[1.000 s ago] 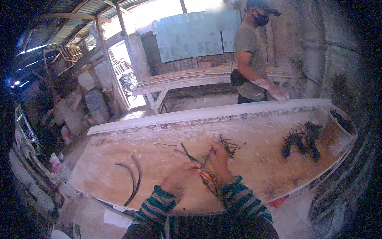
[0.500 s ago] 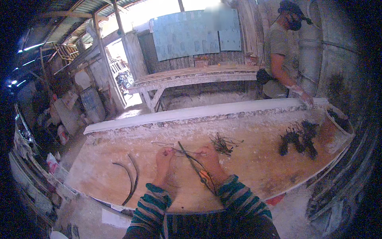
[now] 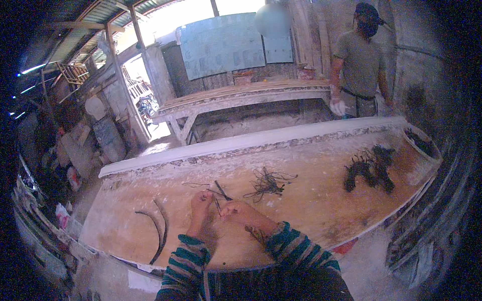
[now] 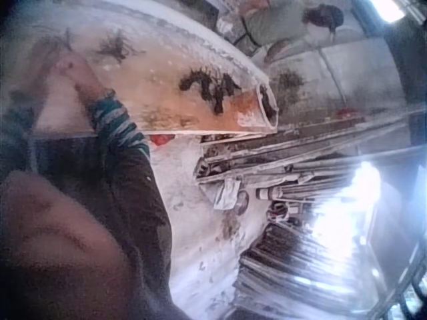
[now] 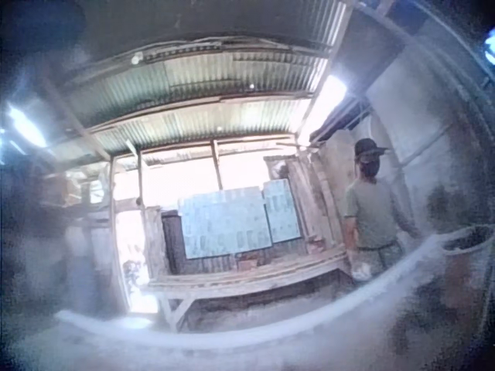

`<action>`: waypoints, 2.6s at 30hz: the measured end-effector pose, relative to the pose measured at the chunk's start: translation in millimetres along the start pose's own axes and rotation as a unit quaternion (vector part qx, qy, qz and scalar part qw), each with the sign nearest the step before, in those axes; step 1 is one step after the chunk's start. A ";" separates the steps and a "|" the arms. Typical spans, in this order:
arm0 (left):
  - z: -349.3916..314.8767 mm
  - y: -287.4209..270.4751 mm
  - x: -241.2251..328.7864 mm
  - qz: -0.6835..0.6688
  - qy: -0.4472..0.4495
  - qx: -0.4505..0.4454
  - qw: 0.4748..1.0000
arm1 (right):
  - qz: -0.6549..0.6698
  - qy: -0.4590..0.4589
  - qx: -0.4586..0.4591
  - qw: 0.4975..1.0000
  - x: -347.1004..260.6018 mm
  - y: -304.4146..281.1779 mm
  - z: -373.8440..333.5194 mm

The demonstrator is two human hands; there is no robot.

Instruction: The person uses orange-handled scissors to cut a long black rubber strip into smaller pieces on a wooden workbench. The cut pieces are placed in a growing pile on the table. Another person works at a separate bench in the background.

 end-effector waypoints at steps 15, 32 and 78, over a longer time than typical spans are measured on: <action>-4.5 43.2 -30.9 -0.012 -0.010 -0.309 0.951 | -0.085 0.031 0.226 0.970 5.6 -54.6 -5.7; -39.5 54.0 1.4 -0.045 -0.113 -0.386 0.915 | -0.372 -0.040 0.318 0.871 13.5 -76.3 -18.8; -45.8 55.2 0.0 0.041 -0.049 -0.393 0.917 | -0.221 0.054 0.313 0.922 30.0 -68.9 -20.0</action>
Point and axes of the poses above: each hand's wrist, its own z-axis towards the middle knuckle, its own y-axis out of the palm, x = y × z, the point moved 6 cm from there along z, towards the middle knuckle, and after that the axes turned 15 degrees about -y, right-handed, at the moved point
